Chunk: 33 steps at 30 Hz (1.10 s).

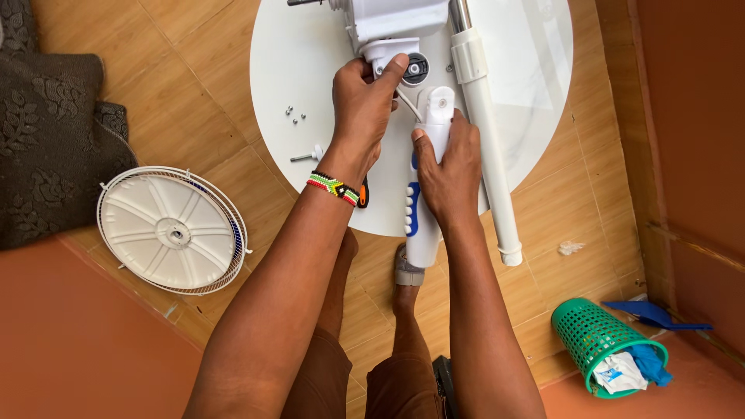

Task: The person assembles a standing electric fan by attaching the motor housing to the stand, securing the fan blade hub with screws, and mounting the front grille. The person then wraps the power cord around the stand.

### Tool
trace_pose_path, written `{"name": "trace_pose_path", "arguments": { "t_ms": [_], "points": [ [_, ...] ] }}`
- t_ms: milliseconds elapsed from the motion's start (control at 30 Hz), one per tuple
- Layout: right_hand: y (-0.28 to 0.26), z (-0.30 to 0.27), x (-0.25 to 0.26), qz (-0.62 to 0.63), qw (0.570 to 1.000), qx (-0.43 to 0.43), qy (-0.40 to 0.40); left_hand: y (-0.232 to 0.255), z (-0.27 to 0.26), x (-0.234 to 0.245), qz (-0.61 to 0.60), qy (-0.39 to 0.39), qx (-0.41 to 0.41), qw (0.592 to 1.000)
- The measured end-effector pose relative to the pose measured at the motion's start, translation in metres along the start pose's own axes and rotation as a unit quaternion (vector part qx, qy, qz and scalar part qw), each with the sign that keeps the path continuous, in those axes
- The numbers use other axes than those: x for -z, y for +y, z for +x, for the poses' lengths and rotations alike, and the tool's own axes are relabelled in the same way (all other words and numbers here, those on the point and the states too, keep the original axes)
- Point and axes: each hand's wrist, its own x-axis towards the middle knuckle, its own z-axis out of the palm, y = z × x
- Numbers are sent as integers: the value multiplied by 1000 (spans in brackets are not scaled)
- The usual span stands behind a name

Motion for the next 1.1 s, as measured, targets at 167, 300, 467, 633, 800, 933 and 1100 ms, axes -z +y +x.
{"name": "trace_pose_path", "arguments": {
  "t_ms": [167,300,467,633,800,933,1100],
  "points": [
    [-19,11,11,-14,997,-68,-32,6,-2,-1,-76,-33,34,996],
    [-25,22,10,-32,995,-85,-45,5,-5,-4,-78,-26,27,996],
    [-21,26,2,-17,998,-37,-54,6,-11,-6,-11,-5,-14,1000],
    [-18,21,-8,7,997,-27,-75,3,-12,-11,67,32,16,997],
    [-16,19,-11,-3,998,14,-59,-12,-4,-10,85,10,-20,996],
    [-17,19,-19,4,998,6,-70,-25,0,-11,116,6,-67,991],
    [-20,12,-32,32,997,-11,-75,-35,-1,-5,115,2,-64,991]
  ]
}}
